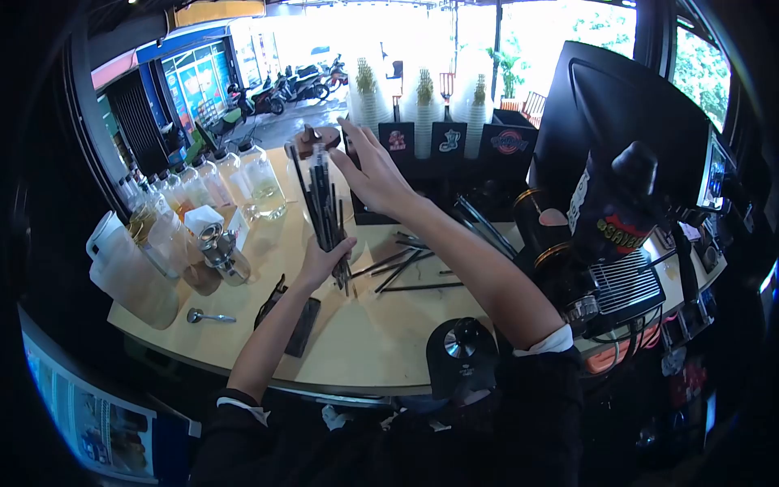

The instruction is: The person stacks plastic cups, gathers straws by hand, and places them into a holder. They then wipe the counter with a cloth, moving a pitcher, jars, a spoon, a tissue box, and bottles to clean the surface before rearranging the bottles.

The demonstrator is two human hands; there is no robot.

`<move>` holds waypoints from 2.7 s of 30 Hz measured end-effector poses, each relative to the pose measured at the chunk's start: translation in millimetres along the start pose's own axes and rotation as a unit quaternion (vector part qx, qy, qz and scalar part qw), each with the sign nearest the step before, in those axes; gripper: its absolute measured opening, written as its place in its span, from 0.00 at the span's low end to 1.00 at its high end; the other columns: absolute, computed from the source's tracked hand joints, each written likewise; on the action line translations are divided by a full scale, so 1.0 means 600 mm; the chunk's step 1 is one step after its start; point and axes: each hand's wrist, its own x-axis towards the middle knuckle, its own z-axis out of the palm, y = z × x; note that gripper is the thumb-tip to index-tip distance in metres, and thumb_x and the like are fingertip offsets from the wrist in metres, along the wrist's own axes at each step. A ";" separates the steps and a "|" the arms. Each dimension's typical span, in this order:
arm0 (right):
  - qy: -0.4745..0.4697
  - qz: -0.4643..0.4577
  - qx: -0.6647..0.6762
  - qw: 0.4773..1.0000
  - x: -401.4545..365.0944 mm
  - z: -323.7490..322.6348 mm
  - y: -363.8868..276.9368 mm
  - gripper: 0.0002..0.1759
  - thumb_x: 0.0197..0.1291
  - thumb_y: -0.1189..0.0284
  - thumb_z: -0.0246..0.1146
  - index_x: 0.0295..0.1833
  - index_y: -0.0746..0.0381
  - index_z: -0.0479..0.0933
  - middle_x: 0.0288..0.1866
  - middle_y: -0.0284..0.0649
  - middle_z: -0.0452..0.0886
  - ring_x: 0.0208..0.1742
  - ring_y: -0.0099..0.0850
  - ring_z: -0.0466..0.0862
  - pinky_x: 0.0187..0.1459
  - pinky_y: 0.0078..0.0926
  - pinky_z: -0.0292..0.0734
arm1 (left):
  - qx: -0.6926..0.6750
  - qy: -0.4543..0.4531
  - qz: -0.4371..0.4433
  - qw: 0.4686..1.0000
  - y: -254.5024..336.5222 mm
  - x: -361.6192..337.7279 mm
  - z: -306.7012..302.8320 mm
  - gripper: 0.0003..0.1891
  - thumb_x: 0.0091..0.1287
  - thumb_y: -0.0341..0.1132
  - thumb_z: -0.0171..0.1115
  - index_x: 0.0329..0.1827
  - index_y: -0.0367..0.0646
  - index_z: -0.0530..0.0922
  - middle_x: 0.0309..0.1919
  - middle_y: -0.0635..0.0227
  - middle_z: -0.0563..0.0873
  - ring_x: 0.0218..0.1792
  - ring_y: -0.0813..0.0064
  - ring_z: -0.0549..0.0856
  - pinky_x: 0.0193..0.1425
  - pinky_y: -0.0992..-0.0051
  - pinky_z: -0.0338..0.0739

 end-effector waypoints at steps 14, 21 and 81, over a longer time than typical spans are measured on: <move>-0.221 -0.115 -0.146 0.957 -0.016 0.059 0.016 0.24 0.69 0.61 0.47 0.50 0.72 0.75 0.47 0.55 0.79 0.50 0.49 0.78 0.56 0.40 0.70 | -0.003 -0.046 -0.010 0.999 -0.012 -0.021 0.000 0.14 0.58 0.38 0.70 0.32 0.36 0.77 0.22 0.71 0.81 0.25 0.84 0.79 0.31 0.80 0.75; -0.079 0.016 0.087 0.993 -0.010 0.032 -0.006 0.33 0.65 0.62 0.57 0.69 0.66 0.57 0.58 0.51 0.71 0.61 0.37 0.71 0.62 0.29 0.65 | -0.053 0.055 0.022 0.997 -0.002 -0.007 0.001 0.13 0.59 0.37 0.69 0.28 0.39 0.74 0.20 0.72 0.79 0.23 0.84 0.79 0.26 0.81 0.74; 0.366 -0.011 -0.074 0.928 0.109 -0.226 -0.045 0.13 0.55 0.69 0.65 0.33 0.69 0.74 0.21 0.40 0.78 0.23 0.29 0.78 0.30 0.31 0.72 | 0.032 -0.057 0.184 0.981 0.118 0.162 0.189 0.28 0.58 0.39 0.67 0.58 0.39 0.66 0.52 0.59 0.75 0.53 0.68 0.76 0.56 0.70 0.71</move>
